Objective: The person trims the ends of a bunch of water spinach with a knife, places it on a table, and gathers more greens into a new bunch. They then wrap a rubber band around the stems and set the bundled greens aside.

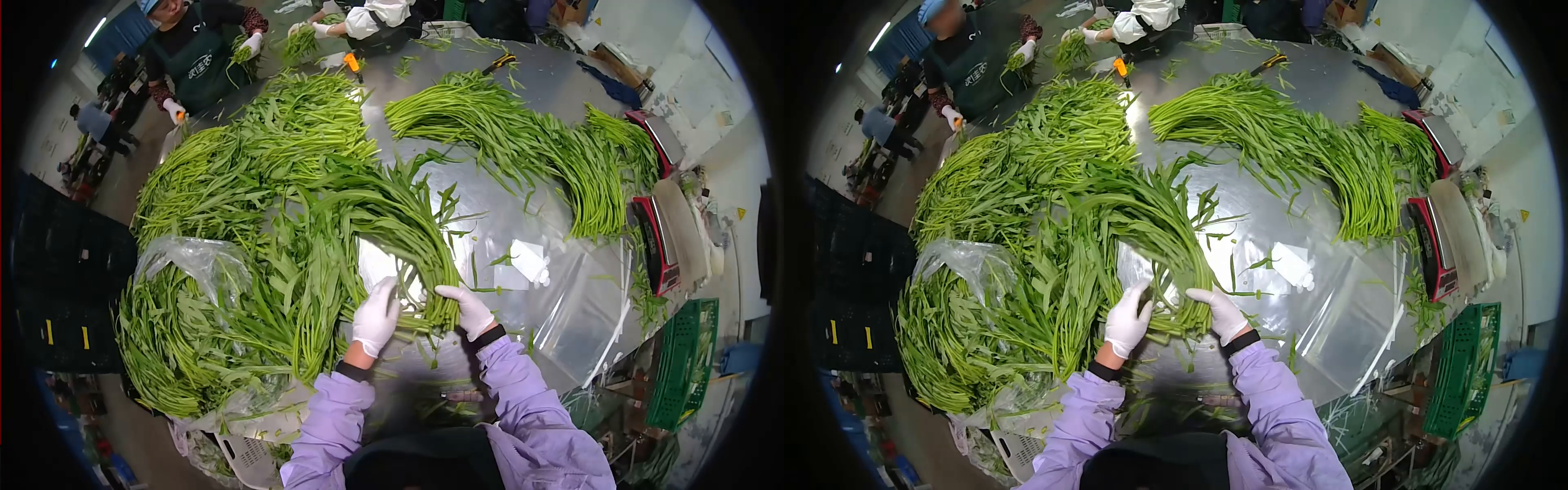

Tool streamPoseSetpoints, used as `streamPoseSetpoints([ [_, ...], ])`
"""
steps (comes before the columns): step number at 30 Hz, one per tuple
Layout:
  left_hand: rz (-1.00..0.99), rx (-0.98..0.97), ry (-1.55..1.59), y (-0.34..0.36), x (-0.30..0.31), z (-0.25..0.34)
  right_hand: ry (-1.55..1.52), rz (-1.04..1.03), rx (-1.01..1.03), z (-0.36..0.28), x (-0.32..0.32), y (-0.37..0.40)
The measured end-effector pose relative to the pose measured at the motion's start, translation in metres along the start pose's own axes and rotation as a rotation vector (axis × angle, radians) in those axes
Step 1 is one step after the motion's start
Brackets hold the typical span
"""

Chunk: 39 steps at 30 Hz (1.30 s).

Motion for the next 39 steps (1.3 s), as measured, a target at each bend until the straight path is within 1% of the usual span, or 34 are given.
streamPoseSetpoints([
  [2,-0.035,0.029,0.002,0.011,0.0,-0.017,-0.118,0.077,-0.101,0.006,0.015,-0.001],
  [3,-0.151,-0.04,-0.099,0.015,-0.002,-0.02,-0.093,0.078,-0.06,0.005,0.017,-0.001],
  [4,-0.264,-0.108,-0.201,0.019,-0.006,-0.022,-0.088,0.077,-0.062,0.006,0.019,-0.001],
  [5,-0.191,-0.202,-0.264,0.023,-0.005,-0.021,-0.109,0.088,-0.063,0.006,0.021,0.0],
  [8,-0.202,-0.166,-0.235,0.023,-0.007,-0.02,-0.133,0.084,-0.062,0.011,0.027,-0.002],
  [10,-0.16,-0.192,-0.22,0.018,-0.011,-0.009,-0.242,0.125,-0.105,0.016,0.018,0.001],
  [11,-0.165,-0.194,-0.267,0.015,-0.012,0.001,-0.272,0.137,-0.094,0.015,0.01,0.005],
  [12,-0.166,-0.198,-0.316,0.011,-0.015,0.008,-0.21,0.181,-0.043,0.017,0.013,0.005],
  [13,-0.102,-0.223,-0.307,0.01,-0.018,0.012,-0.175,0.133,-0.045,0.016,0.009,0.007],
  [14,-0.115,-0.184,-0.237,0.009,-0.021,0.012,-0.14,0.086,-0.049,0.014,0.005,0.009],
  [16,0.053,-0.214,-0.097,0.006,-0.023,0.018,-0.147,0.071,-0.055,0.011,-0.001,0.007],
  [17,0.104,-0.25,-0.001,0.003,-0.026,0.017,-0.053,0.068,-0.008,0.009,-0.005,0.009],
  [18,0.119,-0.264,-0.008,0.004,-0.023,0.024,0.052,0.083,0.08,0.001,-0.019,0.016],
  [20,-0.029,0.24,0.493,0.007,-0.024,0.023,0.198,0.034,0.196,-0.01,-0.043,0.029],
  [21,-0.069,0.422,0.71,0.013,-0.03,0.017,0.295,0.005,0.227,-0.015,-0.054,0.036],
  [22,0.01,0.499,0.76,0.016,-0.021,0.03,0.381,0.031,0.255,-0.018,-0.062,0.044],
  [24,0.013,0.238,0.739,0.029,-0.016,0.04,0.617,0.139,0.28,-0.023,-0.077,0.062],
  [25,0.082,0.584,1.32,0.033,-0.037,0.03,0.514,0.105,0.304,-0.008,-0.066,0.056],
  [26,0.058,0.561,1.4,0.034,-0.035,0.04,0.641,0.125,0.356,-0.006,-0.07,0.062],
  [28,0.03,0.542,1.488,0.04,-0.032,0.055,0.944,0.234,0.305,-0.001,-0.069,0.08],
  [29,0.043,0.551,1.494,0.046,-0.037,0.056,0.941,0.229,0.29,0.002,-0.068,0.084],
  [31,0.084,0.578,1.547,0.061,-0.045,0.058,1.34,0.379,0.475,0.007,-0.066,0.101],
  [32,0.118,0.58,1.608,0.065,-0.046,0.063,1.26,0.348,0.484,0.011,-0.067,0.107],
  [34,0.093,0.591,1.617,0.072,-0.044,0.073,0.746,0.197,0.429,0.038,-0.047,0.102],
  [36,0.115,0.582,1.586,0.074,-0.028,0.095,0.733,0.198,0.459,0.04,-0.043,0.107],
  [38,0.136,0.567,1.55,0.081,-0.014,0.112,0.718,0.196,0.497,0.036,-0.052,0.117],
  [39,0.124,0.532,1.554,0.085,-0.008,0.117,0.767,0.214,0.568,0.029,-0.065,0.126],
])
Point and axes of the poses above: each hand's wrist, its own y-axis away from the middle knuckle, its own x-axis out of the back of the hand, z = x × y, the point moved 4 cm from there along -y, towards the middle knuckle, and after that the axes turned 5 degrees about -x, right-handed, at the moved point
